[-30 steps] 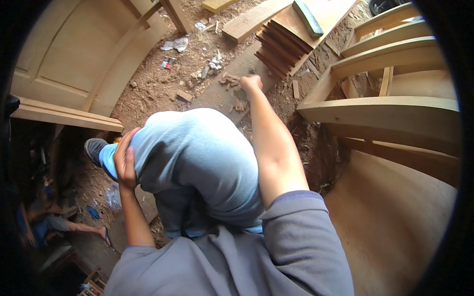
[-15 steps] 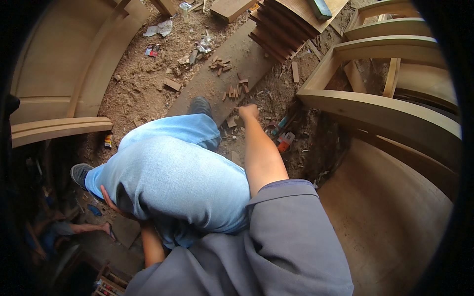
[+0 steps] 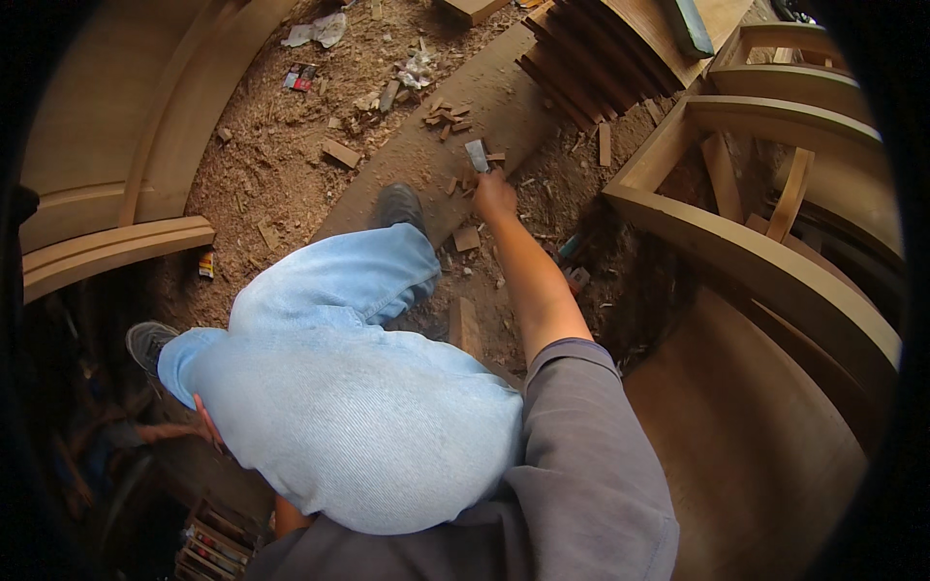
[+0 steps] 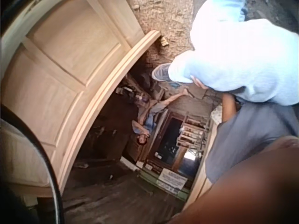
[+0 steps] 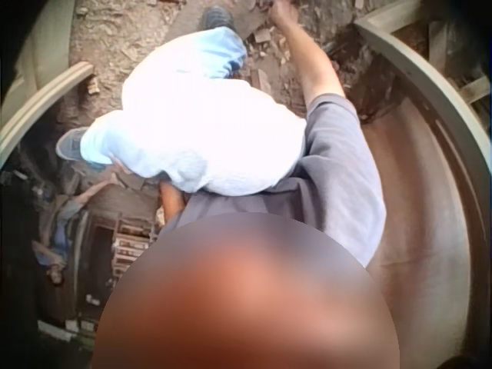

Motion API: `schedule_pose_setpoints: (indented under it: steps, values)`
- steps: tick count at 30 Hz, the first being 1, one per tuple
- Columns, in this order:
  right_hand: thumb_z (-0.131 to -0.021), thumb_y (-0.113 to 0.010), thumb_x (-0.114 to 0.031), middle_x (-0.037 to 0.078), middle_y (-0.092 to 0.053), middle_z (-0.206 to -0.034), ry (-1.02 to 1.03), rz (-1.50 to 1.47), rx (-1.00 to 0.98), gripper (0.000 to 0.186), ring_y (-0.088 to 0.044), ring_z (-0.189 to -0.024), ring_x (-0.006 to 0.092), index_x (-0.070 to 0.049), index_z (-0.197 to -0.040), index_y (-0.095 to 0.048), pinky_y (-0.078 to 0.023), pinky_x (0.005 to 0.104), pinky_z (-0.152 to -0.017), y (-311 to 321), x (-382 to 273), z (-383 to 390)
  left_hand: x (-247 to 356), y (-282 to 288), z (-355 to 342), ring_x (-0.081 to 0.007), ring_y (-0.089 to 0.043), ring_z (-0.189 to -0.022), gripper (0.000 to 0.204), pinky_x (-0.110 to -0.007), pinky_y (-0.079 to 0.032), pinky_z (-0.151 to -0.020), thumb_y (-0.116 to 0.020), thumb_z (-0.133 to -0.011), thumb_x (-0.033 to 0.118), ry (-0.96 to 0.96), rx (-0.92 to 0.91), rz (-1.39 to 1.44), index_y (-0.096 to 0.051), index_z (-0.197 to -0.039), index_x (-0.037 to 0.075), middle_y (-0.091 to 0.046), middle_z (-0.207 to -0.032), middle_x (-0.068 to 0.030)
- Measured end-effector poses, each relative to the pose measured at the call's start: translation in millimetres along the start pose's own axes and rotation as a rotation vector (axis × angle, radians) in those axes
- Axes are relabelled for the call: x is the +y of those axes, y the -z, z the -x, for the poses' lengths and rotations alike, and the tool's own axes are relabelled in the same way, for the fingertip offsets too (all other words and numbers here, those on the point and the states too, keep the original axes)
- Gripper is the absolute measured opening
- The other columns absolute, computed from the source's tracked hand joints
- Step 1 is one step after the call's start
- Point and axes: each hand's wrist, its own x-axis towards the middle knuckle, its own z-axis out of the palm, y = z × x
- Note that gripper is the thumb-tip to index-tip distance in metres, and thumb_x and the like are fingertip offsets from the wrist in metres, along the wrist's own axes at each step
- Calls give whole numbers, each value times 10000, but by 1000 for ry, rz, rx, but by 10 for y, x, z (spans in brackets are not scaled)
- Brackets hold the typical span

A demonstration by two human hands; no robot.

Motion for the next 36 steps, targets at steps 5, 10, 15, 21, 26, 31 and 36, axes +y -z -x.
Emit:
schedule_pose_setpoints:
  steps: [5, 10, 15, 21, 26, 31, 36]
  values:
    - [-774, -632, -87, 154, -592, -1040, -8, 97, -116, 179, -632, -914, 340, -109, -937, -704, -520, 449, -771, -17, -2, -261, -81, 20, 75, -396, -351, -1301, 897, -570, -369, -1023, -545, -815, 661, -24, -65, -24, -196, -1369, 48, -272, -1408, -289]
    - [-783, -615, -92, 149, -594, -1068, -32, 101, -123, 218, -628, -915, 348, -103, -981, -706, -517, 438, -795, 17, 2, -430, -129, 19, 83, -391, -354, -1300, 883, -573, -367, -1024, -539, -818, 663, -15, -47, -25, -203, -1363, 55, -277, -1405, -284]
    - [-819, -608, -144, 148, -585, -1111, -108, 85, -75, 282, -612, -974, 335, -116, -1091, -676, -515, 432, -822, 23, 11, -473, -133, 17, 38, -388, -356, -1299, 875, -574, -366, -1025, -536, -820, 663, -11, -41, -42, -207, -1358, 57, -282, -1403, -280]
    - [-837, -619, -219, 152, -565, -1127, -262, 99, 67, 349, -618, -966, 326, -139, -1176, -635, -517, 419, -821, -99, 114, -477, -130, 14, 9, -385, -359, -1297, 865, -574, -365, -1026, -532, -822, 663, -2, -32, -65, -213, -1353, 60, -286, -1400, -276]
    - [-827, -614, -275, 165, -569, -1137, -279, 61, 141, 367, -634, -941, 335, -132, -1164, -638, -524, 420, -806, -181, 213, -606, -125, 29, 12, -382, -362, -1295, 857, -574, -363, -1027, -529, -823, 663, 18, -36, -88, -217, -1348, 62, -291, -1398, -272]
    - [-856, -626, -266, 126, -539, -1195, -342, 35, 72, 391, -598, -1030, 314, -141, -1226, -605, -499, 423, -871, -111, 112, -826, -100, 56, 48, -379, -364, -1294, 849, -575, -362, -1028, -527, -825, 663, 36, -29, -122, -221, -1343, 64, -295, -1396, -268]
    - [-862, -628, -268, 132, -538, -1186, -375, 49, 27, 351, -594, -1033, 313, -117, -1179, -623, -498, 427, -880, -63, -52, -988, -62, 103, 64, -376, -367, -1292, 841, -575, -361, -1029, -524, -826, 663, 54, -18, -155, -226, -1338, 66, -299, -1394, -264]
